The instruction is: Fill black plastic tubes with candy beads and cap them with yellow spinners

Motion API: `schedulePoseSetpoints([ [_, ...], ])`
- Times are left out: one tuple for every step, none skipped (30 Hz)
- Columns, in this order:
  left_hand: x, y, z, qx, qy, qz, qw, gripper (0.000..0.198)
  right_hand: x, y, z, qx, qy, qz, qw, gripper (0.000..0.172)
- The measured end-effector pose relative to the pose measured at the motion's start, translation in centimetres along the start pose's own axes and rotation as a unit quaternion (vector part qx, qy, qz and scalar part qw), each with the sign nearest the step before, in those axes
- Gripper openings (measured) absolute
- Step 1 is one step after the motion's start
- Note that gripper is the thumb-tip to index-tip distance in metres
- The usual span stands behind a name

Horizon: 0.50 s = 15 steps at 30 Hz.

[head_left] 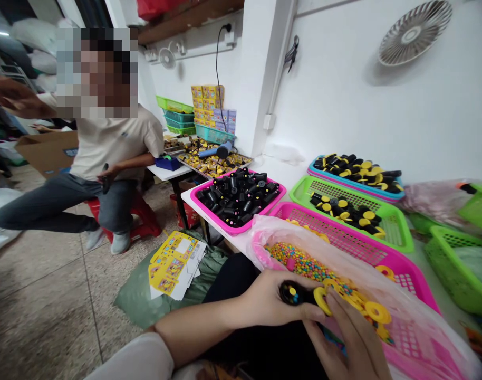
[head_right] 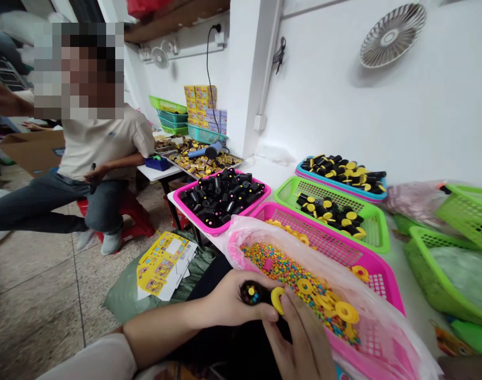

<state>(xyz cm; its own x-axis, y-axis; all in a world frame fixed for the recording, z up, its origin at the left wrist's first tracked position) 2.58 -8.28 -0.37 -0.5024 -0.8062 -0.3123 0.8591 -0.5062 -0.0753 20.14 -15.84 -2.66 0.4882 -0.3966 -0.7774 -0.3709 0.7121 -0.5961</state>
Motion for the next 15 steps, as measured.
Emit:
schedulePoseSetpoints([
  [0.0, 0.0, 0.0, -0.002, -0.001, 0.000, 1.000, 0.058, -0.1, 0.1, -0.2, 0.000, 0.002, 0.005, 1.000, 0.037],
  [0.0, -0.1, -0.1, -0.005, -0.001, 0.000, 1.000, 0.059, -0.2, 0.2, -0.4, 0.000, 0.003, 0.007, 1.000, 0.039],
  [0.0, -0.1, -0.1, -0.009, 0.000, 0.000, 1.000, 0.059, -0.3, 0.2, -0.5, -0.001, 0.003, 0.006, 1.000, 0.041],
  [0.0, -0.2, -0.2, -0.010, 0.000, -0.001, 1.000, 0.058, -0.4, 0.3, -0.5, 0.001, 0.005, 0.004, 1.000, 0.042],
  [0.0, -0.2, -0.3, -0.010, 0.000, -0.003, 1.000, 0.057, -0.4, 0.3, -0.4, 0.002, 0.006, 0.002, 1.000, 0.043],
  [0.0, -0.2, -0.4, -0.008, 0.002, -0.005, 1.000, 0.055, -0.5, 0.3, -0.2, 0.007, 0.004, 0.002, 1.000, 0.042],
  [0.0, -0.2, -0.5, -0.004, 0.005, -0.006, 1.000, 0.054, -0.5, 0.3, 0.0, 0.011, -0.007, 0.003, 1.000, 0.041],
  [0.0, -0.2, -0.5, 0.000, 0.008, -0.006, 1.000, 0.053, -0.5, 0.2, 0.2, 0.015, -0.025, 0.004, 1.000, 0.039],
  [0.0, -0.1, -0.6, 0.005, 0.010, -0.004, 1.000, 0.053, -0.5, 0.1, 0.4, 0.016, -0.043, 0.004, 0.999, 0.036],
  [0.1, -0.1, -0.6, 0.008, 0.012, -0.002, 1.000, 0.052, -0.4, 0.0, 0.6, 0.013, -0.057, 0.002, 0.998, 0.033],
  [0.1, 0.0, -0.6, 0.011, 0.013, 0.001, 1.000, 0.052, -0.3, -0.1, 0.8, 0.007, -0.063, -0.002, 0.998, 0.030],
  [0.1, 0.1, -0.6, 0.014, 0.013, 0.001, 1.000, 0.051, -0.2, -0.2, 0.9, 0.000, -0.061, -0.005, 0.998, 0.029],
  [0.1, 0.2, -0.6, 0.017, 0.013, -0.001, 1.000, 0.050, -0.1, -0.3, 1.0, -0.009, -0.052, -0.008, 0.999, 0.028],
  [0.1, 0.3, -0.6, 0.019, 0.014, -0.004, 1.000, 0.049, 0.0, -0.4, 1.1, -0.016, -0.042, -0.010, 0.999, 0.029],
  [0.1, 0.3, -0.6, 0.021, 0.015, -0.006, 1.000, 0.049, 0.0, -0.4, 1.2, -0.023, -0.039, -0.012, 0.999, 0.030],
])
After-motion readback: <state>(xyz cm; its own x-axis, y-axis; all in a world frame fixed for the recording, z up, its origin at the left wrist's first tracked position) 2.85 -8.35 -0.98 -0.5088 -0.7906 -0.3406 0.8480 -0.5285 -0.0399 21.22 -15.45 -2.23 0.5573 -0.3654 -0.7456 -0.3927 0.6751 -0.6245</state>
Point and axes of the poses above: each hand's wrist, its own x-axis away from the middle knuckle, its own y-axis out of the palm, z = x × y, the point moved 1 cm from there along -x, towards the middle knuckle, and after that the axes turned 10 degrees about -x, right-handed, at the moved point
